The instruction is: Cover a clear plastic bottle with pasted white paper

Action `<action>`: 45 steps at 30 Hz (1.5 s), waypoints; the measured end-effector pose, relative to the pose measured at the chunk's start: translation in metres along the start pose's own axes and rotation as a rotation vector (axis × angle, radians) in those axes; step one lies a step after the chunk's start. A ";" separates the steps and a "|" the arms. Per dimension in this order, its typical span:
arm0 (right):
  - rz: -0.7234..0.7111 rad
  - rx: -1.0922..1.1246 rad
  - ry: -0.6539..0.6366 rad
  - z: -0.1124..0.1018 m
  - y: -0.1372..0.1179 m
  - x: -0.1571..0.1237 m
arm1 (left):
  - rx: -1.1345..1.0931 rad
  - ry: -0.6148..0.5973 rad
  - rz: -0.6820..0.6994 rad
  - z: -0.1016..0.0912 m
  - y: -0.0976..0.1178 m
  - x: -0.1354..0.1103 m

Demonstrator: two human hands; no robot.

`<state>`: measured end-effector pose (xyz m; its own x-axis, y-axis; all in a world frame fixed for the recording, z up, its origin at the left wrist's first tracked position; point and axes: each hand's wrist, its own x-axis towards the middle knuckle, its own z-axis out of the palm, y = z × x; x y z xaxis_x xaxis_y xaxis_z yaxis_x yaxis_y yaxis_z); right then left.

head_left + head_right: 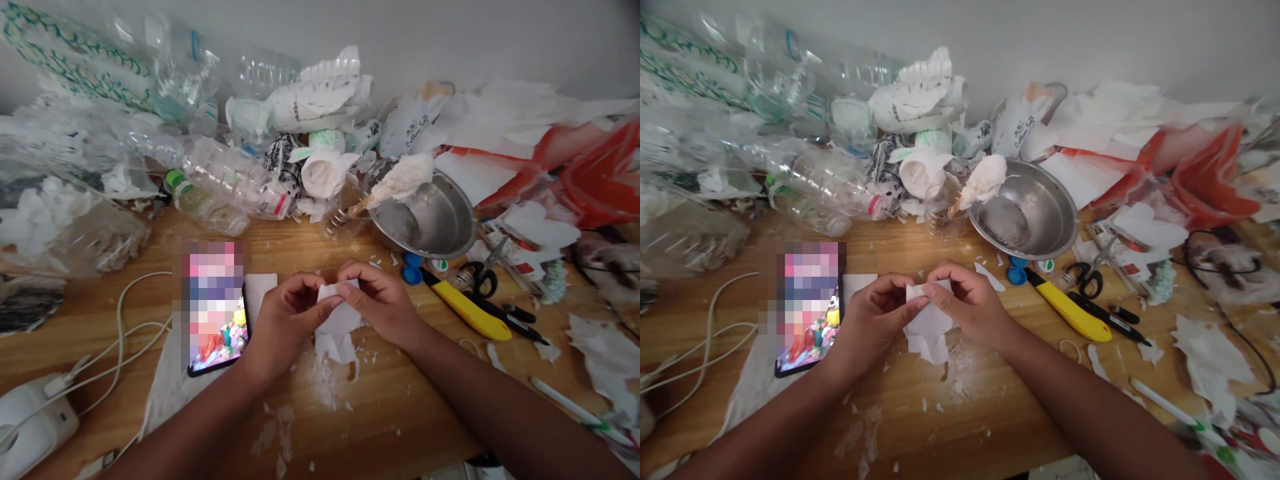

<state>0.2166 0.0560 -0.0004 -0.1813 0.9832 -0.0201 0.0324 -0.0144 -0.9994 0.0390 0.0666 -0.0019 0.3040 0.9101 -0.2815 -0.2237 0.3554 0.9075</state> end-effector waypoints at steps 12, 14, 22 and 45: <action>0.099 0.025 -0.183 -0.011 -0.007 0.002 | -0.009 -0.119 0.137 0.001 0.005 -0.001; 0.095 0.040 -0.171 -0.010 -0.009 0.001 | -0.039 -0.127 0.134 0.001 0.006 -0.001; 0.081 0.086 0.085 0.006 -0.013 -0.003 | -0.224 -0.009 0.015 -0.003 0.004 0.000; 0.132 -0.045 0.080 0.000 -0.011 0.003 | -0.070 0.003 0.101 0.000 0.002 0.002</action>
<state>0.2161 0.0594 0.0102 -0.0938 0.9846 -0.1473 0.0956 -0.1383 -0.9858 0.0387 0.0690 -0.0002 0.2736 0.9428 -0.1906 -0.3172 0.2755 0.9074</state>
